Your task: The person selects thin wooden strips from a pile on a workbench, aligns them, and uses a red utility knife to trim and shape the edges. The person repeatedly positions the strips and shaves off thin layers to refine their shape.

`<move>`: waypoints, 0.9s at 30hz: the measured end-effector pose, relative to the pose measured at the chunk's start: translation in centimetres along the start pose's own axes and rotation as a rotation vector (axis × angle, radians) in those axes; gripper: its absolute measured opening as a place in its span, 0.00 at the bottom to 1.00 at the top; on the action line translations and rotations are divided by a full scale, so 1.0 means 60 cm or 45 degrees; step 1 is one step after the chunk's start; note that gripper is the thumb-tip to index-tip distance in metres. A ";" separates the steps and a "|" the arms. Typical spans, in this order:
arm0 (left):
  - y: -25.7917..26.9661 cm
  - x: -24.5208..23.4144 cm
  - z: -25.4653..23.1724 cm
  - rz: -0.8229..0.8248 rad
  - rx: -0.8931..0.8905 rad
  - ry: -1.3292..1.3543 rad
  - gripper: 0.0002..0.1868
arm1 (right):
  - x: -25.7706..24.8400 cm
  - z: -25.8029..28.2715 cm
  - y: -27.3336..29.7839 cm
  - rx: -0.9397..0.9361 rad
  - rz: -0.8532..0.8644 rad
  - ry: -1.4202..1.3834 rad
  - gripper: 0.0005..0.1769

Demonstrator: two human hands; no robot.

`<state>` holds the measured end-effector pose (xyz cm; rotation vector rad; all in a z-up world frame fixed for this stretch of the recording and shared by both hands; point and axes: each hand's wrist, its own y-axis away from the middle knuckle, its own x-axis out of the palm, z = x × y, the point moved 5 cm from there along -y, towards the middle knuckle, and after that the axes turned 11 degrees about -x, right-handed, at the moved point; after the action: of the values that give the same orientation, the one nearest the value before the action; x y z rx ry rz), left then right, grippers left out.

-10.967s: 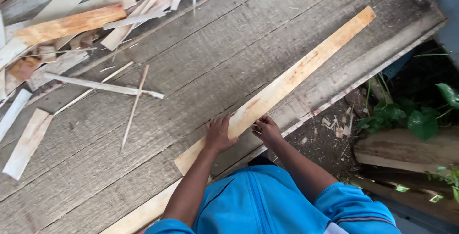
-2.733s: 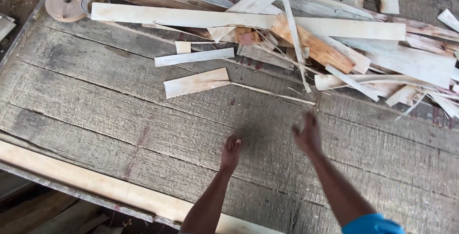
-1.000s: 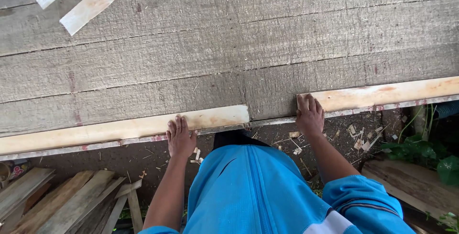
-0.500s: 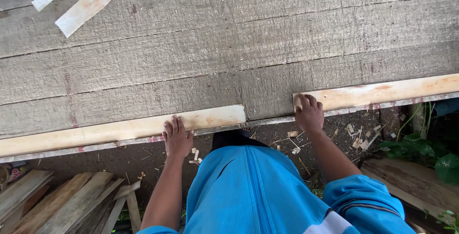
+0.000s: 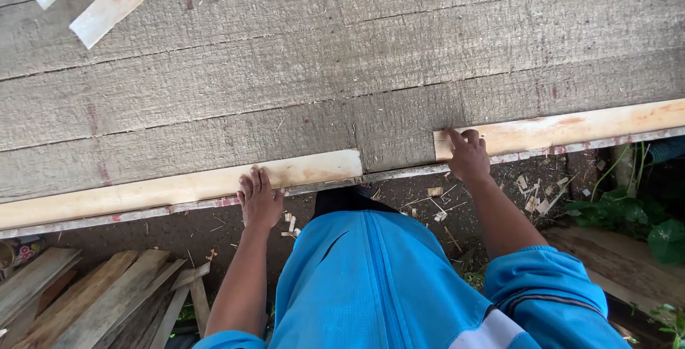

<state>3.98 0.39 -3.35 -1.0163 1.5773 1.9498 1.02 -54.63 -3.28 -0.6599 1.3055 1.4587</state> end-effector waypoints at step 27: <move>0.006 0.005 -0.002 -0.002 -0.008 -0.076 0.45 | 0.012 0.013 0.000 0.121 0.043 0.013 0.40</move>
<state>3.60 0.14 -3.36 -0.9525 1.5384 1.9668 0.97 -53.66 -3.69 -0.5861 1.3908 1.4126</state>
